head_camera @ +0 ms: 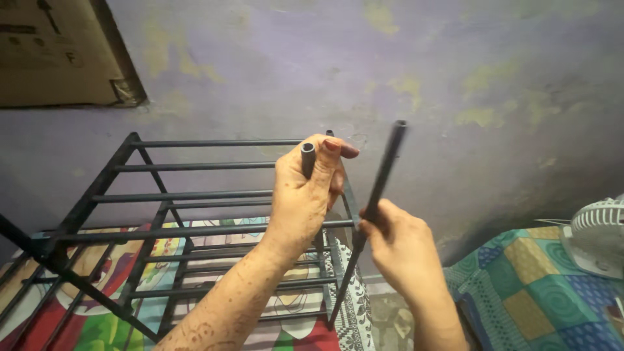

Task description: The person assembles a black metal rack on a table, fitting horizontal bars into a frame and inserting vertical tubes into the frame corners by hand, then lifts and steadies the partially built rack. The person works with bare hands, joining tube segments into the rack structure.

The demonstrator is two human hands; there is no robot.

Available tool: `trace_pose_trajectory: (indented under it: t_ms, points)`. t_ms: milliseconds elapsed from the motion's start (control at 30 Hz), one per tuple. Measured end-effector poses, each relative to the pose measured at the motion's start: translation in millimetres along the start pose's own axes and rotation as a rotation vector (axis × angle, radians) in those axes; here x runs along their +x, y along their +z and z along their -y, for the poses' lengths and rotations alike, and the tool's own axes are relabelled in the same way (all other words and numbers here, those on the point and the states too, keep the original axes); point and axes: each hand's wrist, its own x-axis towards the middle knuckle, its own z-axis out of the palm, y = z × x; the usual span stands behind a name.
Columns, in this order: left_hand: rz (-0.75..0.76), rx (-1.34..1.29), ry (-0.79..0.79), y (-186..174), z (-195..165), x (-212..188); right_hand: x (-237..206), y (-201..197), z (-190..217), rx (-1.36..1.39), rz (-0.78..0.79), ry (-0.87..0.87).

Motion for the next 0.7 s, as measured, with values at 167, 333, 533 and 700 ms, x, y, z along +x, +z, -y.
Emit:
trace_pose_trajectory:
  t_ms: [167,333,533,700]
  points:
    - [-0.037,-0.014,0.042,-2.7,-7.4,9.0,3.2,2.2,-14.2,-0.014,0.086,0.067]
    - [-0.039,-0.109,0.024,-21.5,-11.9,40.3,28.0,6.6,-66.0,0.509,0.338,-0.058]
    - [-0.008,0.107,0.028,-32.9,19.7,108.6,83.9,45.7,-82.6,0.899,0.198,0.024]
    - [0.192,0.028,-0.062,-37.6,63.4,145.2,145.7,73.1,-49.3,0.68,0.205,-0.103]
